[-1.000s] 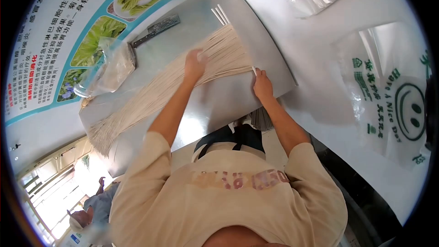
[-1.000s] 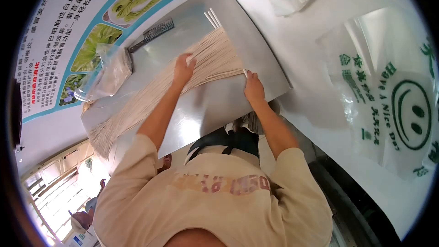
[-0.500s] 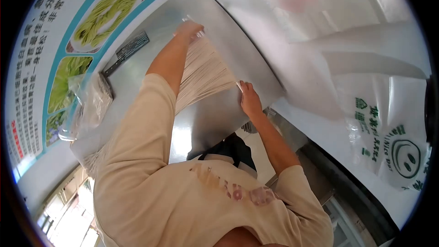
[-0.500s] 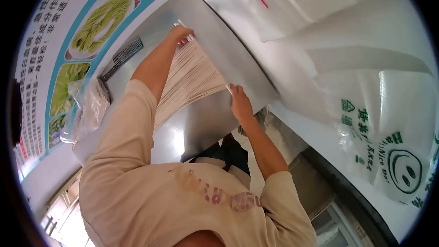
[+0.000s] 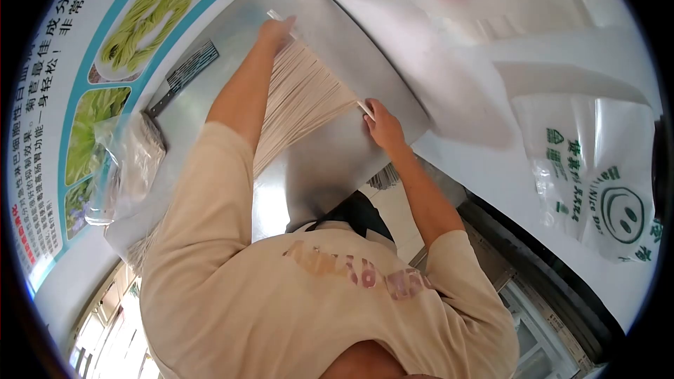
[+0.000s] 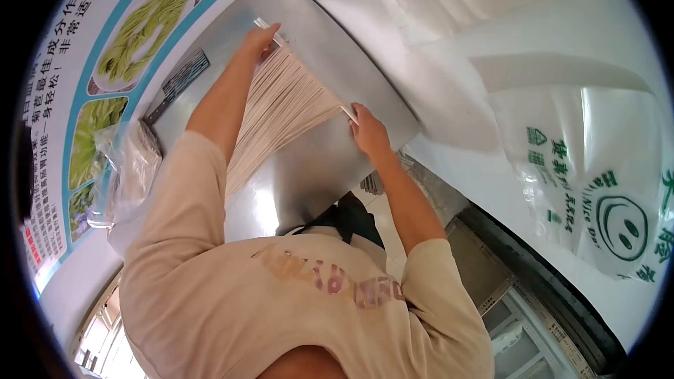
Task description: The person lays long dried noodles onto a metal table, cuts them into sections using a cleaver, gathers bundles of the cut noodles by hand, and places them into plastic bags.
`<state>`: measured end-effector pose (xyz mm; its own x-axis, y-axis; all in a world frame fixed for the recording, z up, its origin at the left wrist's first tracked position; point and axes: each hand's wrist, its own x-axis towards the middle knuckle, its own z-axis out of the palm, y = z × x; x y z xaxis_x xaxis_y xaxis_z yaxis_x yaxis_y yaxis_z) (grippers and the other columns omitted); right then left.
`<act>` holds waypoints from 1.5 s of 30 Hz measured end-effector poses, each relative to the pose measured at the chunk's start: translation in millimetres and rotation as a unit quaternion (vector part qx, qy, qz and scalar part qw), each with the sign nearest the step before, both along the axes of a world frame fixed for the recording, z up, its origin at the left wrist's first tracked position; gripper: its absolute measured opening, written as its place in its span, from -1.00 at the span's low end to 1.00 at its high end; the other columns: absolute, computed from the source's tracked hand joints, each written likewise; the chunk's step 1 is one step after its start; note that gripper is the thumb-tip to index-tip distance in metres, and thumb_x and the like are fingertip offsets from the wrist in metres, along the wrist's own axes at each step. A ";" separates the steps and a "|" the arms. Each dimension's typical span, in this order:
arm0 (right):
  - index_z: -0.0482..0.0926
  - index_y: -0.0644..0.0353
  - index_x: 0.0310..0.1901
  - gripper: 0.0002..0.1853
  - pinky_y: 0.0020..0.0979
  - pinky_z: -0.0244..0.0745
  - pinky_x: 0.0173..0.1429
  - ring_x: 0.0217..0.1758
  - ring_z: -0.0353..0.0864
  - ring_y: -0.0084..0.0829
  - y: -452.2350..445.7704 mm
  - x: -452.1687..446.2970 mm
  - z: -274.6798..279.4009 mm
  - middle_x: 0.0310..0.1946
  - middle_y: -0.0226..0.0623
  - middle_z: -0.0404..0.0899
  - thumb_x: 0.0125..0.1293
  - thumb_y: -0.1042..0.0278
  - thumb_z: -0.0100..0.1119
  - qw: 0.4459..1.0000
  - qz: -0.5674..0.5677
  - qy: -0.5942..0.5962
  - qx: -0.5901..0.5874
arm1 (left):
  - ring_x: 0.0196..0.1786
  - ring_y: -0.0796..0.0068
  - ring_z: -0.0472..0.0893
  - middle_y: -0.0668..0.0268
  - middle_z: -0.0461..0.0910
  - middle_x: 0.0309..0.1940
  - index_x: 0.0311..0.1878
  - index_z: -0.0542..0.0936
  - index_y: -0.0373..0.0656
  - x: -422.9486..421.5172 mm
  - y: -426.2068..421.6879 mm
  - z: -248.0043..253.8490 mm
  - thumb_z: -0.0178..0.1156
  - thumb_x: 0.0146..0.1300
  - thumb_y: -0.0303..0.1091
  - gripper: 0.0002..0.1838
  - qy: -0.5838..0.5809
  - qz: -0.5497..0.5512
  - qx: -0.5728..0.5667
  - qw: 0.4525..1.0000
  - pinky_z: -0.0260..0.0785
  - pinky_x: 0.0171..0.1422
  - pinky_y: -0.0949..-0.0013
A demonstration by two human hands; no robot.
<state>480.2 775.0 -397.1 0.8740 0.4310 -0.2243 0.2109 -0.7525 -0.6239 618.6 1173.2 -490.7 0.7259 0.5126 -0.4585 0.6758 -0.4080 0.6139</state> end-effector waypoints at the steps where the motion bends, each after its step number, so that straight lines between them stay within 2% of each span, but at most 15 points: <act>1: 0.46 0.08 0.21 -0.64 -0.06 0.54 -0.02 -0.09 0.64 0.03 -1.3 -2.7 1.9 -0.09 -0.09 0.62 0.41 0.29 0.17 1.000 0.000 0.000 0.002 | -0.18 0.13 0.70 0.07 0.71 -0.20 -0.14 0.69 -0.28 -9.7 -13.3 20.6 0.31 0.22 -0.06 -0.59 -0.085 0.008 0.059 0.995 0.53 0.00 0.15; 2: 0.48 0.09 0.14 -0.68 -0.05 0.54 -0.04 -0.10 0.65 0.04 -2.5 -3.5 4.0 -0.15 -0.08 0.65 0.41 0.24 0.17 0.999 -0.011 0.017 -0.032 | -0.13 0.03 0.69 -0.01 0.71 -0.19 -0.13 0.68 -0.32 -19.7 -27.1 42.1 0.28 0.23 -0.04 -0.56 -0.162 0.012 0.126 0.979 0.52 0.04 0.13; 3: 0.51 0.11 0.07 -0.72 -0.05 0.53 -0.05 -0.12 0.66 0.04 -4.6 -4.2 5.5 -0.21 -0.07 0.67 0.42 0.20 0.18 0.997 -0.021 0.034 -0.066 | -0.13 -0.03 0.67 -0.04 0.70 -0.23 -0.14 0.67 -0.32 -53.4 -73.5 107.0 0.23 0.28 -0.05 -0.57 -0.242 0.068 0.107 0.962 0.49 0.06 0.11; 6: 0.53 0.13 -0.03 -0.76 -0.02 0.52 -0.09 -0.14 0.66 0.08 -4.7 -13.9 -2.0 -0.23 -0.02 0.67 0.44 0.16 0.15 0.991 -0.015 0.047 -0.128 | -0.22 0.00 0.65 0.01 0.67 -0.31 -0.24 0.64 -0.25 -146.0 -171.7 155.8 0.15 0.37 -0.12 -0.66 -0.204 0.021 -0.004 0.979 0.44 -0.09 0.02; 8: 0.54 0.15 -0.04 -0.75 0.00 0.52 -0.08 -0.13 0.65 0.11 -7.7 -14.2 -2.9 -0.21 0.02 0.67 0.45 0.17 0.13 0.992 0.002 0.058 -0.113 | -0.22 0.19 0.66 0.14 0.68 -0.34 -0.21 0.64 -0.25 -197.9 -230.2 140.7 0.19 0.38 0.00 -0.58 -0.087 -0.038 -0.091 0.991 0.45 -0.09 0.12; 11: 0.54 0.21 -0.03 -0.72 0.04 0.52 -0.07 -0.11 0.65 0.16 -18.9 -12.9 -9.5 -0.20 0.11 0.67 0.45 0.16 0.09 0.995 0.030 0.075 -0.056 | -0.22 0.22 0.64 0.21 0.68 -0.32 -0.22 0.65 -0.21 -212.4 -287.7 69.5 0.22 0.37 0.00 -0.61 -0.011 0.046 -0.212 0.976 0.44 -0.05 0.09; 12: 0.52 0.24 -0.01 -0.69 0.07 0.53 -0.06 -0.11 0.65 0.18 -24.3 -13.6 -14.9 -0.22 0.17 0.67 0.44 0.15 0.07 0.996 0.038 0.083 -0.012 | -0.24 0.26 0.62 0.23 0.66 -0.31 -0.21 0.65 -0.20 -205.2 -296.3 56.3 0.22 0.37 -0.02 -0.63 0.001 0.141 -0.417 0.898 0.45 -0.06 0.12; 13: 0.52 0.24 -0.01 -0.69 0.07 0.53 -0.06 -0.11 0.65 0.18 -28.8 -12.6 -28.1 -0.22 0.17 0.67 0.44 0.15 0.07 0.996 0.047 0.078 -0.012 | -0.25 0.30 0.60 0.26 0.64 -0.31 -0.20 0.65 -0.18 -192.2 -302.2 55.1 0.22 0.38 -0.03 -0.65 0.008 0.225 -0.599 0.768 0.46 -0.07 0.14; 17: 0.53 0.27 0.06 -0.60 0.02 0.53 0.02 -0.04 0.64 0.19 -40.8 -10.9 -34.9 -0.15 0.19 0.67 0.39 0.10 0.11 0.990 0.062 0.125 -0.029 | -0.32 0.38 0.62 0.17 0.66 -0.31 -0.18 0.60 -0.25 -155.0 -329.8 53.1 0.19 0.38 -0.12 -0.68 -0.030 0.287 -0.526 0.800 0.44 -0.25 0.28; 19: 0.54 0.28 0.07 -0.58 0.01 0.52 0.06 -0.02 0.64 0.18 -43.5 -11.7 -33.0 -0.14 0.19 0.66 0.37 0.09 0.13 0.984 0.063 0.156 -0.060 | -0.33 0.33 0.62 0.22 0.61 -0.30 -0.02 0.50 -0.22 -144.8 -332.8 49.6 0.08 0.43 -0.20 -0.73 -0.019 0.398 -0.500 0.768 0.42 -0.28 0.30; 22: 0.56 0.30 0.05 -0.57 -0.01 0.50 0.11 0.01 0.63 0.17 -43.6 -13.2 -27.5 -0.12 0.17 0.67 0.38 0.06 0.12 0.980 0.062 0.183 -0.051 | -0.36 0.29 0.63 0.18 0.63 -0.28 0.08 0.40 -0.23 -137.4 -334.5 52.0 0.00 0.45 -0.25 -0.72 -0.037 0.444 -0.484 0.753 0.33 -0.37 0.30; 34: 0.54 0.30 -0.03 -0.59 0.05 0.48 0.01 -0.05 0.60 0.23 -146.7 -61.2 -18.7 -0.17 0.19 0.64 0.51 0.02 0.03 0.989 0.054 0.138 -0.029 | -0.40 0.21 0.67 0.10 0.67 -0.24 0.16 0.34 -0.25 -118.1 -328.4 37.7 -0.12 0.41 -0.41 -0.70 -0.037 0.476 -0.459 0.749 0.30 -0.45 0.22; 39: 0.49 0.20 -0.13 -0.77 0.12 0.50 -0.26 -0.32 0.63 0.23 -303.5 -170.3 9.6 -0.45 0.15 0.62 0.48 0.18 0.13 0.988 0.040 0.051 -0.144 | -0.38 0.15 0.68 0.05 0.67 -0.22 0.18 0.32 -0.25 -125.2 -322.6 29.6 -0.14 0.39 -0.44 -0.67 -0.017 0.421 -0.469 0.776 0.30 -0.50 0.20; 41: 0.48 0.17 -0.15 -0.85 0.06 0.53 -0.31 -0.35 0.65 0.17 -361.3 -232.9 38.4 -0.46 0.09 0.62 0.42 0.30 0.20 0.987 0.004 0.043 -0.153 | -0.34 0.15 0.71 0.02 0.69 -0.21 0.18 0.32 -0.20 -128.2 -326.5 24.7 -0.11 0.40 -0.41 -0.69 -0.062 0.411 -0.462 0.783 0.33 -0.52 0.21; 45: 0.50 0.16 -0.14 -0.87 0.01 0.54 -0.32 -0.34 0.66 0.15 -438.6 -353.2 92.8 -0.44 0.02 0.64 0.40 0.33 0.20 0.962 -0.087 0.134 -0.223 | -0.29 0.24 0.75 0.10 0.71 -0.20 0.14 0.40 -0.11 -130.3 -317.4 18.9 0.04 0.42 -0.19 -0.68 0.013 0.292 -0.448 0.845 0.36 -0.48 0.32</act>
<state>127.0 336.4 -304.3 0.8094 0.0926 -0.5799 -0.0651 -0.9673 -0.2452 488.3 855.8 -471.8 0.4527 0.2186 -0.8645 0.6200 0.6197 0.4813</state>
